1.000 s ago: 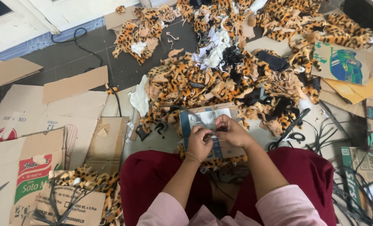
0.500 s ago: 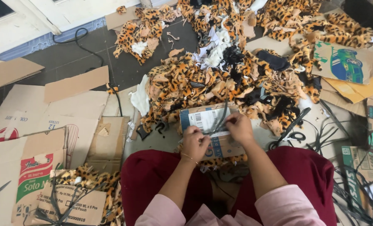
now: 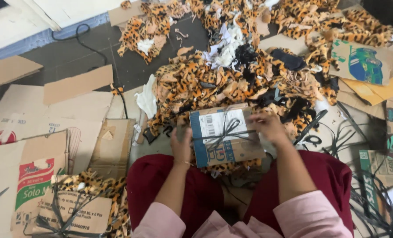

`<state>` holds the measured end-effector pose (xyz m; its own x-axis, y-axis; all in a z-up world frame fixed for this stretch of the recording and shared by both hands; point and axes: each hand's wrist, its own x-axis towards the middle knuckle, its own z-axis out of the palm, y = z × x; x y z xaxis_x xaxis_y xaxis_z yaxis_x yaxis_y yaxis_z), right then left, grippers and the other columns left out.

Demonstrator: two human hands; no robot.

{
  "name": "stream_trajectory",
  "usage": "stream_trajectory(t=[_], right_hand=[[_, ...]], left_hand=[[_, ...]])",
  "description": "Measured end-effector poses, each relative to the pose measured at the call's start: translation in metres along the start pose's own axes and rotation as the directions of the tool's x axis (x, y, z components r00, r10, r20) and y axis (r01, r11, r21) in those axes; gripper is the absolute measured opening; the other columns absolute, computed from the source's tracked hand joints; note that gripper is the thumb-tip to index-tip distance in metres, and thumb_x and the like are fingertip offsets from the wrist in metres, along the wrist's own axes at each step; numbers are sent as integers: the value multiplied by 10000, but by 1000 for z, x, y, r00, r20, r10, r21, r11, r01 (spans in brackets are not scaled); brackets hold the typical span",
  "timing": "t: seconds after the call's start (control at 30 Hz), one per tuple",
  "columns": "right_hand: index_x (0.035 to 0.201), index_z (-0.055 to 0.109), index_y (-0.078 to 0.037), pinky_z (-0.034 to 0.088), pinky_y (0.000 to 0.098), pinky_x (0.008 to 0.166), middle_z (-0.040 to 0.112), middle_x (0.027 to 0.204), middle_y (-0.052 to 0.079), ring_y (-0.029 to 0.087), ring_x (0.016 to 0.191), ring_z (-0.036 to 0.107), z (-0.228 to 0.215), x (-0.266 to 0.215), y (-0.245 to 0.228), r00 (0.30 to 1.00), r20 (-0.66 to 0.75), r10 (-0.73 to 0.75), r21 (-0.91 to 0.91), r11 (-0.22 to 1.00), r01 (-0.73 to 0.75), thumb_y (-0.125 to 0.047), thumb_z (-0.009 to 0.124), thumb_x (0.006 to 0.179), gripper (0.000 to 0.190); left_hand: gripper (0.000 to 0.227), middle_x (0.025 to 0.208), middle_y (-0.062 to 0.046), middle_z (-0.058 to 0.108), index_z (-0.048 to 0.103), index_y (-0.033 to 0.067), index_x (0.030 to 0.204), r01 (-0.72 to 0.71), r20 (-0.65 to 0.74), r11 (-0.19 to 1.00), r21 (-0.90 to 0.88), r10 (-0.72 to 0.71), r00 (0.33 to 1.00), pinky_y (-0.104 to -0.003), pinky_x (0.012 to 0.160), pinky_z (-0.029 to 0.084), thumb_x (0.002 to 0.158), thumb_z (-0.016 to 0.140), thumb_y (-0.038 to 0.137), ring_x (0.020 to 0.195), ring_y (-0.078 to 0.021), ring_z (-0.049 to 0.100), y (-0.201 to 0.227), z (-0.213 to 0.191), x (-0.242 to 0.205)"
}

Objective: The person uses scissors to cut small pieces of tiger-print fabric and cardboard on the floor, then stuff these pieces into a small rectangular fabric pouch.

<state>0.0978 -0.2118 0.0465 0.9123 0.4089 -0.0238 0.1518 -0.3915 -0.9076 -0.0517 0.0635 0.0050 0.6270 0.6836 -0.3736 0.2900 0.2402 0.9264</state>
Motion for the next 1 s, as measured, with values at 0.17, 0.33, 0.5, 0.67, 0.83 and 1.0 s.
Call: stream_trajectory(t=[0.17, 0.33, 0.5, 0.67, 0.83, 1.0], right_hand=[[1332, 690, -110, 519, 514, 954, 691, 1232, 252, 412, 1187, 641, -4, 17, 46, 911, -24, 412, -151, 899, -411, -534, 701, 884, 617], [1471, 561, -16, 526, 540, 967, 579, 1428, 316, 444, 1307, 577, 11, 10, 47, 708, 188, 681, -211, 732, -648, -895, 603, 766, 1128], [1494, 529, -18, 365, 548, 1187, 481, 1533, 289, 426, 1449, 426, 13, 4, -20, 707, 253, 661, -347, 744, -572, -919, 454, 795, 1143], [1088, 793, -172, 543, 468, 963, 780, 1047, 92, 318, 1111, 701, -3, 12, 9, 886, -18, 464, -575, 720, -389, -731, 580, 818, 656], [1032, 772, 90, 640, 433, 829, 792, 913, 291, 388, 865, 779, 37, -39, -90, 743, 502, 443, -392, 882, -261, -185, 491, 929, 406], [1076, 780, -44, 587, 531, 848, 752, 1021, 190, 375, 1042, 716, 131, -99, 34, 467, 776, 424, -630, 546, 552, -279, 626, 900, 332]], left_hand=[[1397, 1666, -252, 138, 44, 80, 1642, 347, 147, 914, 210, -380, 913, -577, 1213, 262, 684, 810, 749, 1529, -416, 184, 19, -1, -7], [1411, 1601, -245, 364, 188, 27, 1590, 355, 181, 899, 256, -405, 896, -548, 1175, 377, 568, 1040, 497, 1487, -391, 354, 8, -4, -3], [1216, 1599, -239, 378, 291, 2, 1559, 281, 226, 942, 184, -318, 921, -558, 1205, 329, 666, 996, 430, 1504, -401, 317, 7, -5, -6], [1255, 1604, -248, 361, 282, 5, 1566, 306, 231, 918, 252, -364, 902, -566, 1214, 315, 655, 975, 519, 1504, -402, 313, 24, -7, -17], [1071, 1546, -260, 452, 390, -19, 1529, 187, 301, 973, 137, -221, 928, -571, 1176, 363, 714, 974, 359, 1464, -428, 375, -28, -11, 9], [1066, 1559, -227, 457, 403, -6, 1528, 197, 264, 967, 163, -236, 935, -528, 1205, 347, 709, 963, 386, 1476, -381, 377, -3, -12, -7]])
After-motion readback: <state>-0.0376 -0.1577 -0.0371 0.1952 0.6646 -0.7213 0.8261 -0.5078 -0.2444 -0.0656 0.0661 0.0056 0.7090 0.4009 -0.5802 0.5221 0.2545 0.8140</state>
